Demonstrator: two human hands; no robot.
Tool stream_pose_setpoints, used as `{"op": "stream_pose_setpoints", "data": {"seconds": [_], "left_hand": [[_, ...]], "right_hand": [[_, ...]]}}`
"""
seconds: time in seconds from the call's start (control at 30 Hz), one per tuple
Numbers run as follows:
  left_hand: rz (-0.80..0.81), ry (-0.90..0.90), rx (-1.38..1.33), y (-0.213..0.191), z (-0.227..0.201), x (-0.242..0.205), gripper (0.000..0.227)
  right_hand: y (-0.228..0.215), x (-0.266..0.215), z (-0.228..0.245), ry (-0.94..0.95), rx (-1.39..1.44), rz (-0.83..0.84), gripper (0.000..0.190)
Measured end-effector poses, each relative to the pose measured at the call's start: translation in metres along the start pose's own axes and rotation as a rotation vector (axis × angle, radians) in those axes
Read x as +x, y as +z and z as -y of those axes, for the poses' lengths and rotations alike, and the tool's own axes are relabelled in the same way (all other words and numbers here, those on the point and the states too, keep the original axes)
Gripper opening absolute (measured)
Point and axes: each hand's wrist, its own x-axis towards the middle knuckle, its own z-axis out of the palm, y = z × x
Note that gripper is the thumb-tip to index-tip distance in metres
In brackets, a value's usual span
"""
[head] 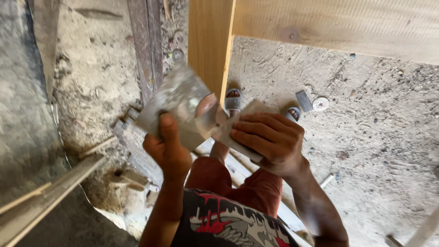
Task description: The person scoops wood filler from a can with a stick and transfers it to a metal trowel. They then use a smaller putty knife to spread the filler onto the joints and surfaces of a wooden bed frame, smoothing it into the gaps.
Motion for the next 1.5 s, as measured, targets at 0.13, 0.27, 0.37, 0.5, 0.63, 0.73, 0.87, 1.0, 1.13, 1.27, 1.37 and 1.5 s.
{"op": "stream_pose_setpoints", "data": {"seconds": [0.13, 0.27, 0.37, 0.5, 0.63, 0.73, 0.87, 1.0, 1.13, 1.27, 1.37, 1.5], "left_hand": [[0.078, 0.088, -0.457, -0.021, -0.001, 0.024, 0.042], [0.041, 0.091, -0.548, -0.045, 0.003, 0.036, 0.054], [0.085, 0.061, -0.632, -0.057, 0.008, 0.042, 0.049], [0.03, 0.04, -0.571, -0.069, 0.017, 0.049, 0.05], [0.031, 0.002, -0.573, -0.073, 0.024, 0.053, 0.048], [0.037, 0.001, -0.557, -0.076, 0.025, 0.058, 0.048], [0.003, -0.014, -0.523, -0.076, 0.03, 0.063, 0.045], [0.023, -0.035, -0.536, -0.07, 0.032, 0.066, 0.045], [0.092, -0.046, -0.562, -0.059, 0.021, 0.062, 0.043], [0.108, -0.052, -0.587, -0.054, 0.01, 0.05, 0.042], [0.074, -0.038, -0.638, -0.053, 0.012, 0.051, 0.041], [0.127, -0.025, -0.649, -0.068, 0.007, 0.042, 0.038]], "right_hand": [[0.022, -0.001, -0.024, 0.45, 0.442, -0.302, 0.043], [0.082, 0.008, -0.078, 0.457, 0.376, -0.541, 0.046], [0.115, 0.009, -0.1, 0.509, 0.358, -0.62, 0.046], [0.136, 0.013, -0.102, 0.464, 0.227, -0.669, 0.046], [0.146, 0.018, -0.098, 0.445, 0.081, -0.696, 0.042], [0.156, 0.017, -0.092, 0.435, 0.057, -0.655, 0.046], [0.16, 0.011, -0.086, 0.396, 0.223, -0.53, 0.063], [0.152, 0.008, -0.085, 0.412, 0.247, -0.445, 0.062], [0.129, 0.003, -0.084, 0.422, 0.398, -0.343, 0.056], [0.1, -0.013, -0.079, 0.464, 0.539, -0.285, 0.057], [0.092, -0.017, -0.077, 0.437, 0.432, -0.449, 0.05], [0.104, -0.007, -0.073, 0.514, 0.597, -0.567, 0.048]]}}
